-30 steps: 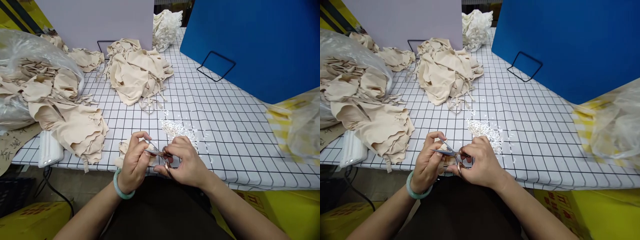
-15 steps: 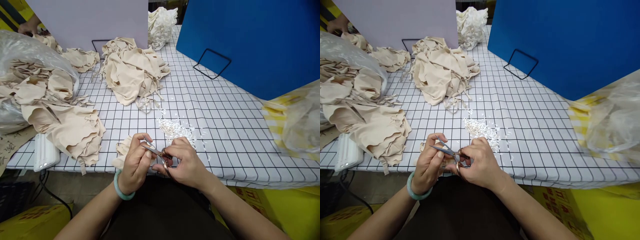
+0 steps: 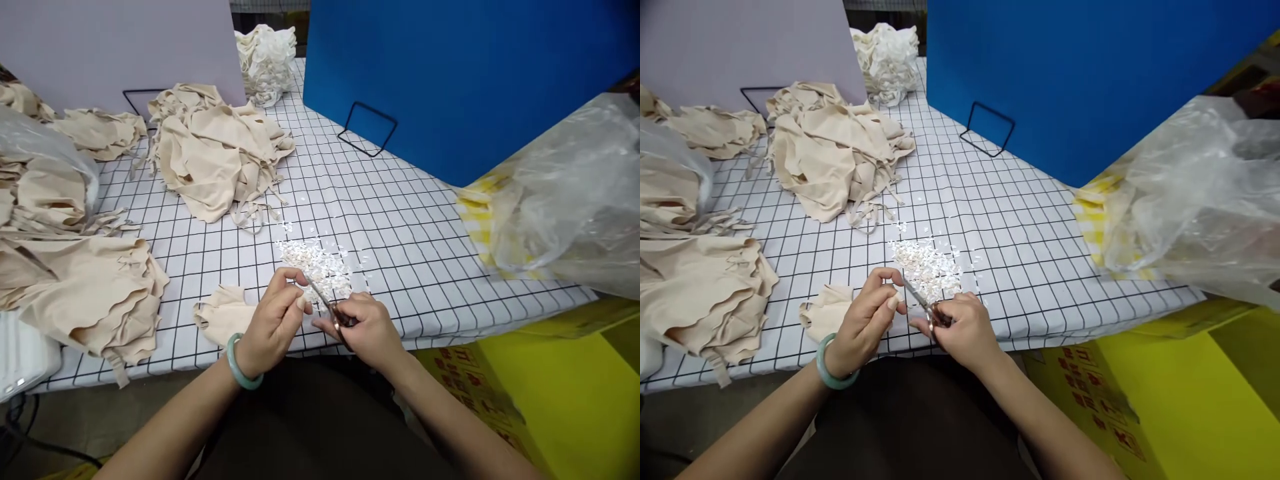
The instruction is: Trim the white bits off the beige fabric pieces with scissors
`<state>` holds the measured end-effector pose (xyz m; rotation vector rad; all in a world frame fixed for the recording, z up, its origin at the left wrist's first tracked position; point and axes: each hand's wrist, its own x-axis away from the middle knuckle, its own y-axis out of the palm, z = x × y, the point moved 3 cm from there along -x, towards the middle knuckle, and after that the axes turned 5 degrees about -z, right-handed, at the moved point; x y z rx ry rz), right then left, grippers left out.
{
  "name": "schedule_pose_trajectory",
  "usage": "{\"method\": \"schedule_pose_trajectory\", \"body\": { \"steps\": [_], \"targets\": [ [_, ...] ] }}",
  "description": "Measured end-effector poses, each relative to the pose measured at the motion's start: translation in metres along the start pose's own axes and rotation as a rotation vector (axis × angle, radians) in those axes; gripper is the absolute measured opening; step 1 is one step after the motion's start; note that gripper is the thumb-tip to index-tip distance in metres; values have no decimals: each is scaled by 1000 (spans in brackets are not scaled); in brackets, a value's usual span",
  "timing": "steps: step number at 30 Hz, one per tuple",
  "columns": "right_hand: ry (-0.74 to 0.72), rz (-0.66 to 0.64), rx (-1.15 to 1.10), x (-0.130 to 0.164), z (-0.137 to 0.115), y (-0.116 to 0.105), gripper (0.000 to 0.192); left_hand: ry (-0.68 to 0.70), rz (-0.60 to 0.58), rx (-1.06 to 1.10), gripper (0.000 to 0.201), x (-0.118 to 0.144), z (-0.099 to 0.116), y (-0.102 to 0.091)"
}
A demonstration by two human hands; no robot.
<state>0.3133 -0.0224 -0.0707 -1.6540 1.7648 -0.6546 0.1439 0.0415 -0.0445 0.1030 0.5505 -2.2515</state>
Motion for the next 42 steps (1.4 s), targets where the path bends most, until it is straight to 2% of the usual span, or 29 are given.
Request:
{"method": "schedule_pose_trajectory", "body": {
  "steps": [3,5,7,9,11,13,14,16,18,20,22,24,25,27,30,32,34,36,39,42],
  "targets": [
    [150,-33,4,-5,12,-11,52,-74,-50,-55,30,10,-4,-16],
    [144,-34,31,-14,10,-17,47,-153,-21,-222,24,27,-8,-37],
    [82,-65,25,-23,0,-12,57,-256,69,-464,17,51,-13,-59],
    [13,-183,-60,-25,-17,8,59,-357,101,-637,35,78,-17,-71],
    [-64,-370,-184,-20,-38,39,51,-402,24,-639,48,98,-20,-69],
    [-141,-503,-261,-13,-58,67,39,-379,-65,-512,39,108,-19,-62],
    [-155,-512,-269,-14,-65,77,32,-360,-85,-440,31,107,-18,-61],
    [-121,-496,-313,-31,-77,86,26,-342,-76,-344,19,91,-17,-71],
    [-84,-440,-385,-71,-89,77,19,-299,-7,-350,12,56,-14,-100],
    [-84,-327,-441,-129,-105,53,14,-196,126,-436,9,7,-6,-142],
    [-66,-129,-445,-189,-118,25,20,-152,347,-581,12,-41,-1,-181],
    [-17,23,-406,-234,-119,8,27,-170,446,-618,30,-72,-7,-196],
    [-1,74,-393,-247,-114,7,29,-181,455,-629,35,-76,-13,-193],
    [-2,92,-361,-250,-101,20,29,-194,411,-630,39,-60,-29,-166],
    [-39,-134,-365,-215,-84,68,21,-184,322,-647,27,1,-44,-107],
    [-56,-295,-392,-186,-86,104,17,-157,401,-762,21,44,-44,-83],
    [-76,-380,-417,-169,-100,139,18,-181,515,-864,22,77,-43,-79],
    [-87,-411,-432,-168,-122,171,22,-229,589,-927,21,97,-42,-86],
    [-76,-355,-420,-188,-159,210,26,-266,619,-1004,20,106,-43,-98],
    [-64,-275,-412,-218,-190,235,22,-302,618,-1066,20,103,-46,-101]
  ]
}}
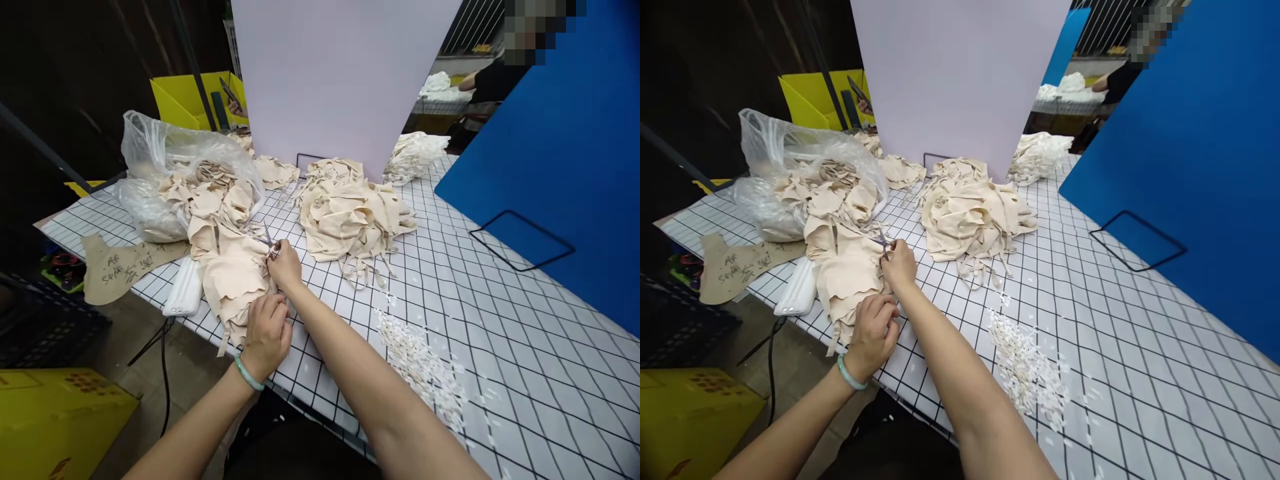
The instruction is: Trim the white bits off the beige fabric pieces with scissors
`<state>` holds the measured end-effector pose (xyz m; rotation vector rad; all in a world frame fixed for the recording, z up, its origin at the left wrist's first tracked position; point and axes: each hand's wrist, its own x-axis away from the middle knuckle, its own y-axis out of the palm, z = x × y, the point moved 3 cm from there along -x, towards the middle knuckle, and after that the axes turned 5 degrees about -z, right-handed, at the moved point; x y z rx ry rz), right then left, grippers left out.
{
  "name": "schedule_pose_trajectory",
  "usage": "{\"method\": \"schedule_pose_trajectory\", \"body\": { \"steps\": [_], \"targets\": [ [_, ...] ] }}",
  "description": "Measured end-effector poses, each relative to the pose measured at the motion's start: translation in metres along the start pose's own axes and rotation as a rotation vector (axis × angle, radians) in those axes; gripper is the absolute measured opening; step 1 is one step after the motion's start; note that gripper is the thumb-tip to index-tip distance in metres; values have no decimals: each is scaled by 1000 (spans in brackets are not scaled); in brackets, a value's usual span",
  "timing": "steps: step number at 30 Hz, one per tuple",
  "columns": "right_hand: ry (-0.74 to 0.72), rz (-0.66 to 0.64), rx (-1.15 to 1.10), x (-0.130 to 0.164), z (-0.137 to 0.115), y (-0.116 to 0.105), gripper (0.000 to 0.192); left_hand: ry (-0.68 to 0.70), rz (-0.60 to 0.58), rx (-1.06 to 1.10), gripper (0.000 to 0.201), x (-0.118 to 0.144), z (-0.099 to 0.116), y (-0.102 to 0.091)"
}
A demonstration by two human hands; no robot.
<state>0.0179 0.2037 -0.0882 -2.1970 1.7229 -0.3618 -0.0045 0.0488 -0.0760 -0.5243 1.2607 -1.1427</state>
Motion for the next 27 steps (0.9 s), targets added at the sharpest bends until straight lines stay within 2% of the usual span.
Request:
{"method": "schedule_pose_trajectory", "body": {
  "steps": [3,6,8,11,14,16,18,20,24,27],
  "targets": [
    [-3,-9,-31,-20,-11,6,18,-3,-13,-64,22,-1,-7,4],
    [-8,-32,-76,-6,-8,-17,18,5,-20,-89,22,0,-25,0],
    [-8,-36,-101,24,1,-47,19,16,-5,-71,21,1,-39,-7],
    [16,-55,-118,91,17,-94,20,10,68,-16,20,-5,-53,-21],
    [78,-93,-209,161,32,-120,19,53,105,18,24,-31,-55,-26],
    [154,-98,-252,198,42,-126,20,138,-39,11,35,-57,-53,-17],
    [207,-82,-247,224,51,-127,20,228,-294,2,42,-82,-48,0],
    [223,-39,-221,242,60,-130,19,306,-471,16,42,-99,-42,18],
    [261,61,-140,264,78,-146,18,441,-647,78,31,-104,-21,45],
    [306,66,-71,275,85,-160,17,472,-708,100,14,-100,-7,53]
  ]
}}
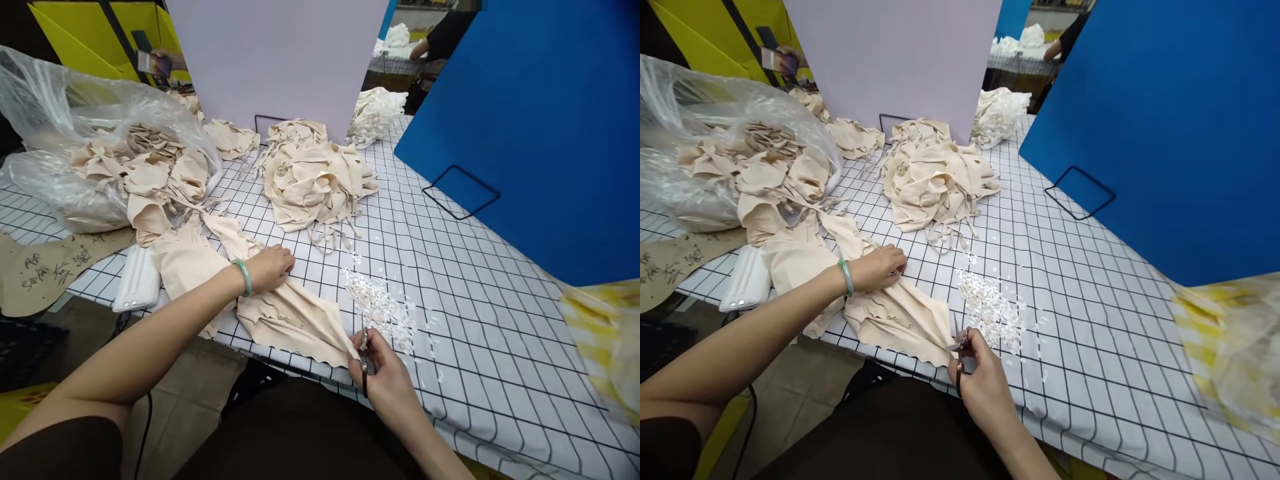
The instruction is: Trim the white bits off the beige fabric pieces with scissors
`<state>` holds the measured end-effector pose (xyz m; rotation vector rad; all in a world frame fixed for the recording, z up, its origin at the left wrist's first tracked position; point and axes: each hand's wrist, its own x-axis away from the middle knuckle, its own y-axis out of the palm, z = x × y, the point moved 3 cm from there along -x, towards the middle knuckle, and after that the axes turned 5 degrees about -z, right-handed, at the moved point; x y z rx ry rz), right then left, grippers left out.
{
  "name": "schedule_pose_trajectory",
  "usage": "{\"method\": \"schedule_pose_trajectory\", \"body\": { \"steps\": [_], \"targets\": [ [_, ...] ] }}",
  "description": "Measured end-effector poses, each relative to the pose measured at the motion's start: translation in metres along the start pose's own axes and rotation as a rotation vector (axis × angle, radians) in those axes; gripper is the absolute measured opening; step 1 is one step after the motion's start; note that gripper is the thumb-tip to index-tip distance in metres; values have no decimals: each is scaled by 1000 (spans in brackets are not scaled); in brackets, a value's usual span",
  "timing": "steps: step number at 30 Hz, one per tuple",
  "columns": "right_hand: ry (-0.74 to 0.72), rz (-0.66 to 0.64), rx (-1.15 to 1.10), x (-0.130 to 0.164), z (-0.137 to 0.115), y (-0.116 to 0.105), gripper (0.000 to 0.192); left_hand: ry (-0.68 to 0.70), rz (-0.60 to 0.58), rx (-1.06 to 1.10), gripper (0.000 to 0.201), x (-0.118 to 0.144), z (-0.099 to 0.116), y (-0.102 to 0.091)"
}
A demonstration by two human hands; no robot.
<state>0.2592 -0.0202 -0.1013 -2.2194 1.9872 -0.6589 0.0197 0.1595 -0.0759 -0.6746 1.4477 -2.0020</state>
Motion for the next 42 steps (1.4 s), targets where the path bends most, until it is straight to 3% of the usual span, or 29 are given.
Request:
{"method": "schedule_pose_trajectory", "body": {
  "steps": [3,6,9,12,14,17,19,21,23,27,33,36,38,42],
  "targets": [
    [-28,53,6,-1,-10,-7,21,-19,20,13,17,-1,11,-6],
    [-167,144,-17,-21,-35,-1,29,-21,77,25,14,7,35,-22],
    [-320,82,-14,-56,-58,15,24,4,187,60,13,27,71,-39],
    [-340,-17,-107,-84,-66,26,14,-47,328,249,14,56,98,-44],
    [-358,-25,-193,-89,-68,25,14,-174,304,596,13,71,104,-34],
    [-435,12,-243,-83,-75,19,17,-345,46,1411,17,77,109,-6],
    [-492,16,-268,-76,-80,16,17,-337,-133,1863,31,72,117,8],
    [-524,9,-286,-72,-82,14,16,-317,-168,2076,33,66,122,13],
    [-510,27,-282,-71,-80,12,14,-364,-88,2070,28,61,123,15],
    [-420,119,-298,-71,-66,6,12,-409,102,1792,30,65,123,14],
    [-364,82,-311,-57,-58,3,13,-288,192,1378,31,70,127,-1],
    [-305,21,-337,-46,-58,8,13,-164,398,954,27,68,133,-19],
    [-228,-62,-377,-39,-54,16,21,-73,519,799,24,64,139,-25],
    [-139,-169,-407,-25,-46,22,29,-5,505,1069,28,46,146,-10]
  ]
}}
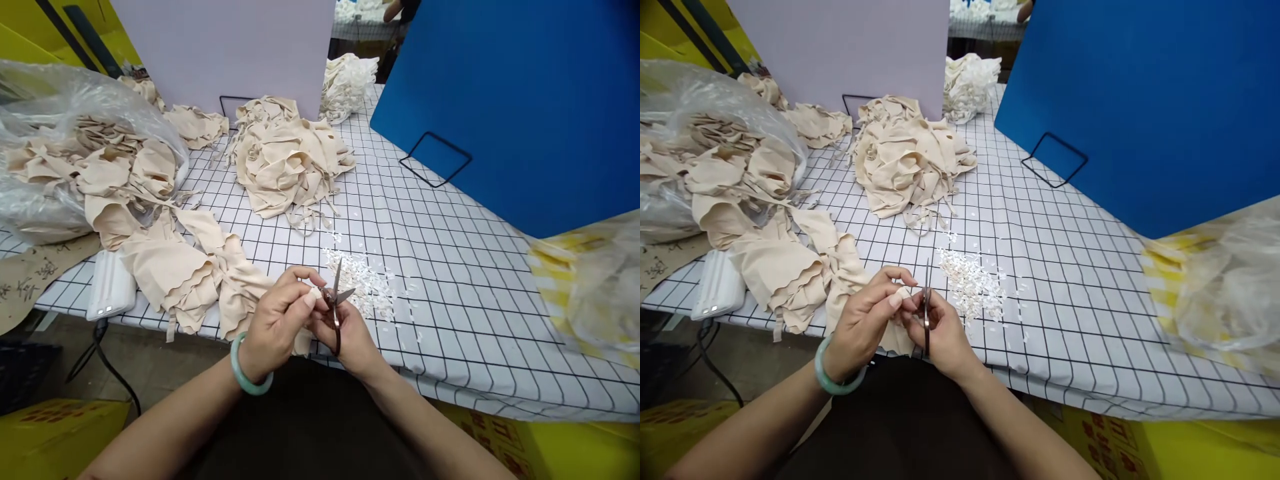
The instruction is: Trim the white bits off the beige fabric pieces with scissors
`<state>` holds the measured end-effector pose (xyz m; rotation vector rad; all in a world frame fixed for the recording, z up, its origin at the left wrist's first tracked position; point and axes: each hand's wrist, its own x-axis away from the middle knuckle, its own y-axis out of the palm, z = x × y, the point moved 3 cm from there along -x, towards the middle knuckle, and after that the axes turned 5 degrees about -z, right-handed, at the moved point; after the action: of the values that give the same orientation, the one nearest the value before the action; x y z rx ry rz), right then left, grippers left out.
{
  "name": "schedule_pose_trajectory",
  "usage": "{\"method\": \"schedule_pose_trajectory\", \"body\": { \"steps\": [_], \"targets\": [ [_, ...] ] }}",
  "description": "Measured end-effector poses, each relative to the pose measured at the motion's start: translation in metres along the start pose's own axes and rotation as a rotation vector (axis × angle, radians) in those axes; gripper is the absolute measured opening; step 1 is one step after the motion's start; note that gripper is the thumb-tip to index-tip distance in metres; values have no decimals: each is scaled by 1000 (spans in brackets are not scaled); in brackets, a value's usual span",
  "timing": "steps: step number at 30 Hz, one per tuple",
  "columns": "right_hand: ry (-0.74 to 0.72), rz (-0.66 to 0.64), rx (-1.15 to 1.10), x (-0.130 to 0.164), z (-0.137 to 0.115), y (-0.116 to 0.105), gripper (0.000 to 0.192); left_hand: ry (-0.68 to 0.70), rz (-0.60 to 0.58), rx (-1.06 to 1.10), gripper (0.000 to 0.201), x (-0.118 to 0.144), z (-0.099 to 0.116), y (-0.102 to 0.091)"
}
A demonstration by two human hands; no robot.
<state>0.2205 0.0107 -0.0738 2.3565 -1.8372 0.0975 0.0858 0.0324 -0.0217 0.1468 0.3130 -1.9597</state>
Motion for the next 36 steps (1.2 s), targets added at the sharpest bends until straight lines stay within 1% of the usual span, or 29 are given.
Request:
{"method": "schedule_pose_trajectory", "body": {
  "steps": [2,6,8,10,14,19,30,33,36],
  "targets": [
    [-38,16,148,7,-4,-9,27,-44,27,72,31,-2,-10,7],
    [-172,101,597,19,-23,-35,32,-7,36,-6,29,-1,-17,14],
    [-209,119,733,22,-29,-42,33,6,20,-28,29,-1,-16,16],
    [-230,130,809,24,-32,-45,36,25,-14,-39,31,-2,-15,17],
    [-258,134,847,24,-31,-44,39,73,-64,-32,33,-4,-14,21],
    [-282,127,860,23,-33,-43,42,75,-65,-23,30,-4,-15,20],
    [-248,104,842,25,-38,-42,49,112,-100,64,22,-4,-17,26],
    [-229,104,846,26,-34,-44,50,98,-105,78,24,-5,-17,27],
    [-228,141,870,28,-31,-47,51,92,-119,72,28,-7,-19,30]
  ]
}}
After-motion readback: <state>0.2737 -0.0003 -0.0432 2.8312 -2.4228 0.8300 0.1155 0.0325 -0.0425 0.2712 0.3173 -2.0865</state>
